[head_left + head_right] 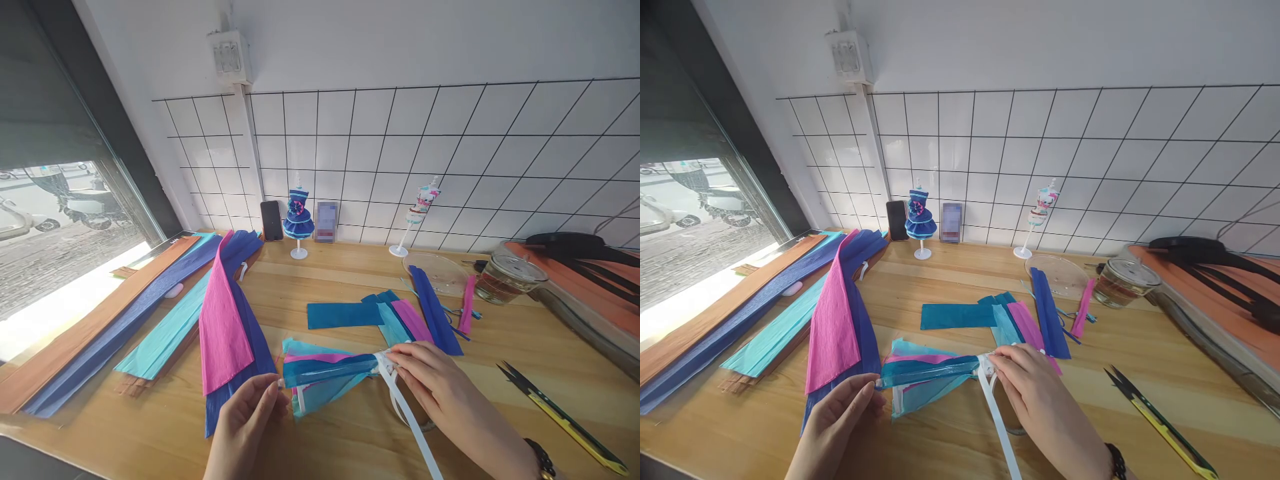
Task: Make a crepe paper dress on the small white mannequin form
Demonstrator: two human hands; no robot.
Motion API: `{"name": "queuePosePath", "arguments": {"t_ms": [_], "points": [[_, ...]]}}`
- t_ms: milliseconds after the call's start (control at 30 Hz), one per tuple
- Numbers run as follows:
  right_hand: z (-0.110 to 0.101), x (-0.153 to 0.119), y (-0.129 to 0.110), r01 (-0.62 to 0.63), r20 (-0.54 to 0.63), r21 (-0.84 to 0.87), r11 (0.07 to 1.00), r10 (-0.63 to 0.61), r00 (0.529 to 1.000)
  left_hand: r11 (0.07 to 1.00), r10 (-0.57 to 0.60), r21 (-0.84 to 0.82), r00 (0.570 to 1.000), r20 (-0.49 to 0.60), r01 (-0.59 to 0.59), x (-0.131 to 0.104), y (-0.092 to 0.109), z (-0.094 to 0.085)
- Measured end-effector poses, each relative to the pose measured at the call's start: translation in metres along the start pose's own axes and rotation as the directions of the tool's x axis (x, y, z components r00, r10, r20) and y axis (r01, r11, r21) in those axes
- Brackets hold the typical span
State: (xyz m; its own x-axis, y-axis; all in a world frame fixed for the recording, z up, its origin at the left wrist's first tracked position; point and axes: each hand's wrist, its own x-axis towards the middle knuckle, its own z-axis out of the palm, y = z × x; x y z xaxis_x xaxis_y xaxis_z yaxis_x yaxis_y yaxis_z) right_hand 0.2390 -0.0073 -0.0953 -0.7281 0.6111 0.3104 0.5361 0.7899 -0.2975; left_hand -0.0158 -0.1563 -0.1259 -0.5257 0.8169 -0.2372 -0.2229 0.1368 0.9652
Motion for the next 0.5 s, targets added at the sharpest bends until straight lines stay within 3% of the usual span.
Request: {"name": "queuePosePath", "arguments": {"t_ms": [200,500], "points": [[0.001,0.0,0.001,-0.003,0.03,0.012,1.0,0.003,1.0,0.999,0.032,-0.001,0.999,-0.02,-0.032,0.002,0.001,-0.002],[0.0,-0.001,0.0,-0.004,0.019,0.016,1.0,0.004,1.0,0.992,0.106,-0.071,0.994,-0.032,-0.108,-0.007,0.009,0.014]]}}
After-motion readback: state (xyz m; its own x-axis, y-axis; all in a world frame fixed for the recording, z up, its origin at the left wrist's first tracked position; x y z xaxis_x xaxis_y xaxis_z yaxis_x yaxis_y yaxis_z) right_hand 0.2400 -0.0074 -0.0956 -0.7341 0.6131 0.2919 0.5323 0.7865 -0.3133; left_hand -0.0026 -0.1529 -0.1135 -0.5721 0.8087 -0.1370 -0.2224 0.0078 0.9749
